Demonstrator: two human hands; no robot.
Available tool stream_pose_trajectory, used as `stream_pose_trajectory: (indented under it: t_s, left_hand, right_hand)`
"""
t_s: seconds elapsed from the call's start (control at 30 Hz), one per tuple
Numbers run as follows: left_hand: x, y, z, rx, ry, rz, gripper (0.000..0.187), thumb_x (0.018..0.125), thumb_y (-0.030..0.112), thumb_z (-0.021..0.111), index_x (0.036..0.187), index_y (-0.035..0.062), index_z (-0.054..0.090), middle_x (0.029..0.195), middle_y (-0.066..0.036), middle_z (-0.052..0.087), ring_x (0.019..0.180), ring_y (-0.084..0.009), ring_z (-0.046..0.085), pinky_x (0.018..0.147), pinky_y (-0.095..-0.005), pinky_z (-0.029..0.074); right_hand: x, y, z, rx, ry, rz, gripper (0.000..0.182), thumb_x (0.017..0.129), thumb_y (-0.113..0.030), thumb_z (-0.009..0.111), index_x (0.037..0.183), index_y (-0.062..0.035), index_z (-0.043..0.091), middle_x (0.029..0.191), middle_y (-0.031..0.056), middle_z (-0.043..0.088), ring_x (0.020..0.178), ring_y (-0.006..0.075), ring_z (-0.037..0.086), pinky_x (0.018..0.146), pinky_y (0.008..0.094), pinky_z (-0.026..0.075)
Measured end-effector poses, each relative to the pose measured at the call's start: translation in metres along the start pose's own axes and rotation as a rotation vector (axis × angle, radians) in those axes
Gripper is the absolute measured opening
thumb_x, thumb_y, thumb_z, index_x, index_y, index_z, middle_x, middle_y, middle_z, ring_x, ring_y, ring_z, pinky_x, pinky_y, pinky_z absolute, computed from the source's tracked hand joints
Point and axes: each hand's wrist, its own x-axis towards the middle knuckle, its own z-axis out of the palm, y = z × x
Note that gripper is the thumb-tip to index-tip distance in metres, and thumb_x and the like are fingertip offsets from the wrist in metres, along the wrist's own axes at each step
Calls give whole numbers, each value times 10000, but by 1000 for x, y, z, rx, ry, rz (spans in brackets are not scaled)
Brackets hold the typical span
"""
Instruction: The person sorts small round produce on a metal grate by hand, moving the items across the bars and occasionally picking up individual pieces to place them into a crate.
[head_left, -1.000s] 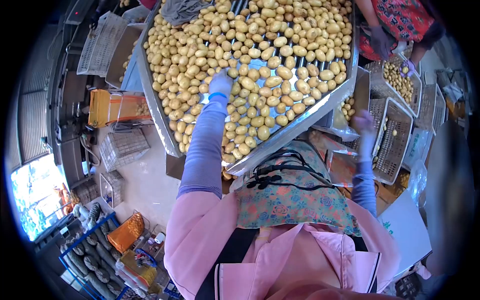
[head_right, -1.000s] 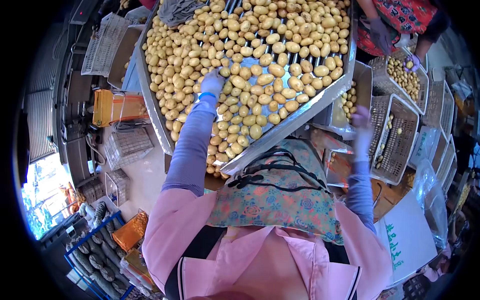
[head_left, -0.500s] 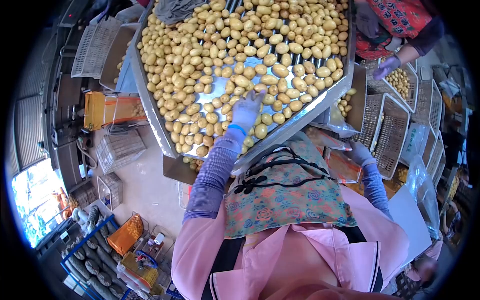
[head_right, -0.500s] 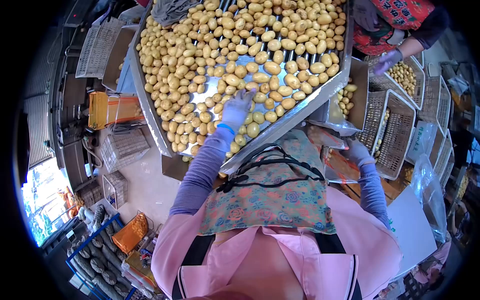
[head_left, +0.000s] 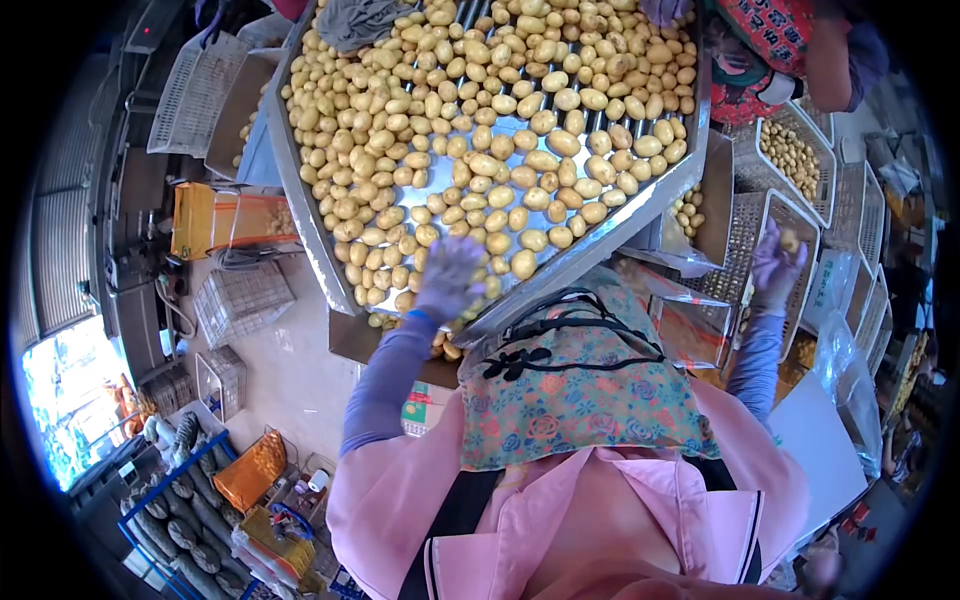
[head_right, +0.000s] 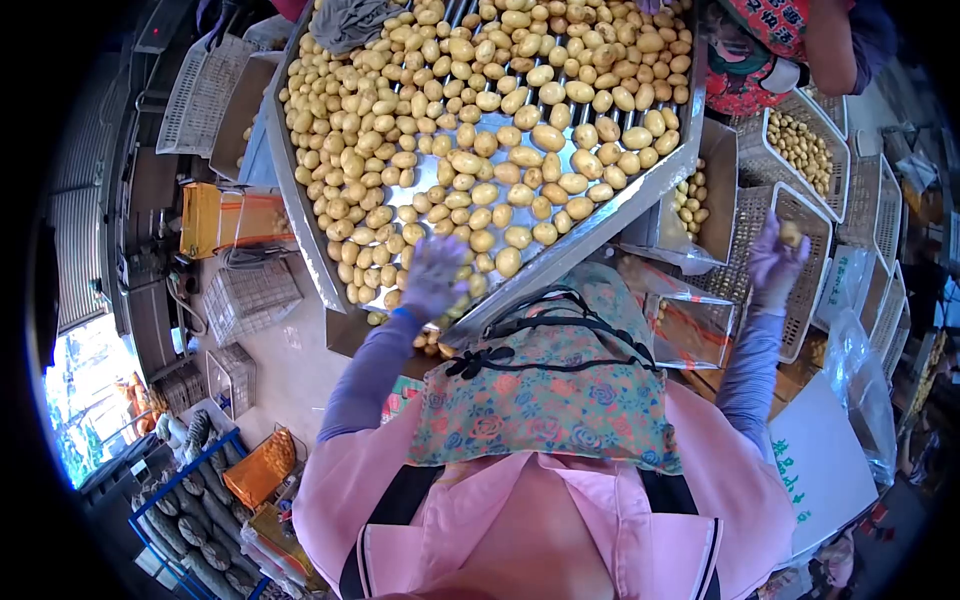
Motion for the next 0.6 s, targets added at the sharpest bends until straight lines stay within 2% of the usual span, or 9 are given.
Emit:
stream_pose_trajectory:
  t_s: [0.03,0.07,0.1,0.17,0.23,0.27,0.37,0.43,0.6]
  left_hand:
    - [0,-9,-43,49,-312,-191,683,900,425,594,1519,240,373,1572,-161,330,1511,-326,196,1203,-536,138]
    - [-8,-16,-31,10,-257,-164,737,898,435,599,1542,185,340,1588,-241,276,1502,-426,161,1202,-576,109]
    - [-22,-70,21,162,174,-325,798,914,463,578,1553,83,289,1587,-252,269,1489,-466,154,1191,-598,107]
    - [19,-64,30,10,308,-677,859,957,553,481,1548,-17,231,1586,-279,251,1489,-471,152,1181,-630,96]
    - [53,-46,48,86,464,-844,864,969,585,449,1550,-14,227,1576,-283,267,1481,-472,174,1176,-643,92]
    - [69,-39,64,105,603,-865,862,967,591,452,1546,-11,241,1571,-284,276,1476,-475,180,1177,-642,90]
    - [69,49,14,107,114,-698,830,960,574,476,1550,32,261,1563,-259,297,1467,-450,215,1194,-607,79]
    - [32,48,11,-118,211,-163,819,958,556,485,1549,35,263,1556,-245,307,1466,-430,226,1213,-559,57]
    - [-52,-36,28,-28,65,-482,719,971,485,500,1512,42,332,1554,-219,333,1479,-372,242,1223,-531,65]
  right_hand:
    - [19,-35,-55,-18,150,-84,341,998,-197,590,1283,-14,552,1171,73,624,1108,166,615,913,245,545]
    - [23,-29,-83,-103,211,-123,323,998,-158,572,1283,-8,552,1178,79,622,1153,179,599,938,267,535]
    - [26,-14,-64,-512,219,-240,326,988,-131,561,1291,-12,550,1191,83,621,1168,175,587,966,287,515]
    - [35,9,-31,-890,231,-234,364,958,-67,548,1320,-26,547,1229,85,616,1171,174,581,1037,328,459]
    - [29,75,111,-1552,-505,-192,516,912,-89,635,1413,-67,508,1271,117,629,1163,238,617,984,309,481]
    - [38,91,98,-1349,-501,2,585,895,-210,689,1448,-166,503,1369,114,586,1254,269,571,1048,359,439]
    - [27,163,191,-2021,-837,-501,578,875,-394,693,1419,-270,540,1439,79,532,1355,316,462,1143,474,316]
    - [27,193,210,-1942,-957,-426,570,848,-399,701,1392,-298,564,1433,65,533,1324,362,465,1126,507,324]
    - [11,263,238,-1896,-873,-574,466,798,-239,709,1257,-298,659,1339,34,594,1179,312,565,959,507,471]
